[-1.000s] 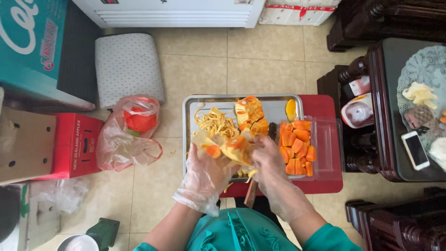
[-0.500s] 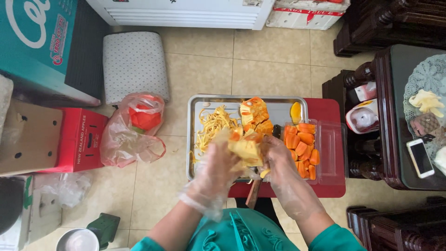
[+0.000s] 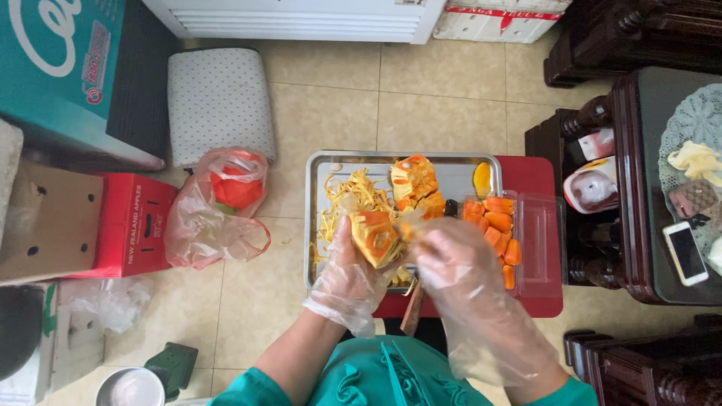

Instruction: Peeling and shredding jackfruit segments by hand on a metal tray

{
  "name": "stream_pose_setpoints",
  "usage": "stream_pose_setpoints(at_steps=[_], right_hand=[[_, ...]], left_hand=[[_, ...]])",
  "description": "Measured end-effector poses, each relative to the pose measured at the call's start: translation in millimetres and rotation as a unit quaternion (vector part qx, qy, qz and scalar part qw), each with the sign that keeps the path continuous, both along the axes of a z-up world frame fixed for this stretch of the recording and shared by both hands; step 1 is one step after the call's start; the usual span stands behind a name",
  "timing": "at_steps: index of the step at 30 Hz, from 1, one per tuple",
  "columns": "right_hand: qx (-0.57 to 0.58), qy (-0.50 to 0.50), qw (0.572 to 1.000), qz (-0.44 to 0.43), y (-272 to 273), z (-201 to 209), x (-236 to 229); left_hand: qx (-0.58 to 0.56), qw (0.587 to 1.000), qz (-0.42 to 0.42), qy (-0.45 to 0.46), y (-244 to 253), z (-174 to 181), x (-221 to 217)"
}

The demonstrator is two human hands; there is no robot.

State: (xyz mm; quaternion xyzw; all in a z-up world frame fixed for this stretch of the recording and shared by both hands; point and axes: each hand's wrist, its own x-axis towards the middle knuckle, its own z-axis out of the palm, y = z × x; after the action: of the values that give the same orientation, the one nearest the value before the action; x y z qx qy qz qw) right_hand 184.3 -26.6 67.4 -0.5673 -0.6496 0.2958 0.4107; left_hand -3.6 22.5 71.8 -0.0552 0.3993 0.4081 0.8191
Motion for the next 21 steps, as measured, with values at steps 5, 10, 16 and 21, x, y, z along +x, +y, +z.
stream_pose_setpoints(at_steps=[5, 10, 16, 21], right_hand=[[-0.248, 0.074, 0.965, -0.045, 21.5, 75.8, -49.3], [-0.380, 0.214, 0.888, -0.149, 16.9, 78.1, -47.9], [-0.349, 0.291, 0.867, -0.207, 20.1, 71.7, -65.0], [-0.345, 0.250, 0.862, -0.277, 21.9, 75.7, -75.9]], left_hand=[[0.121, 0.990, 0.068, -0.019, -3.5, -24.0, 10.4], [0.233, 0.970, 0.065, -0.035, 1.5, -8.8, 3.6], [0.356, 0.928, -0.013, 0.108, 5.0, 24.8, -6.8], [0.307, 0.949, 0.004, 0.067, 5.7, 7.7, -7.4]])
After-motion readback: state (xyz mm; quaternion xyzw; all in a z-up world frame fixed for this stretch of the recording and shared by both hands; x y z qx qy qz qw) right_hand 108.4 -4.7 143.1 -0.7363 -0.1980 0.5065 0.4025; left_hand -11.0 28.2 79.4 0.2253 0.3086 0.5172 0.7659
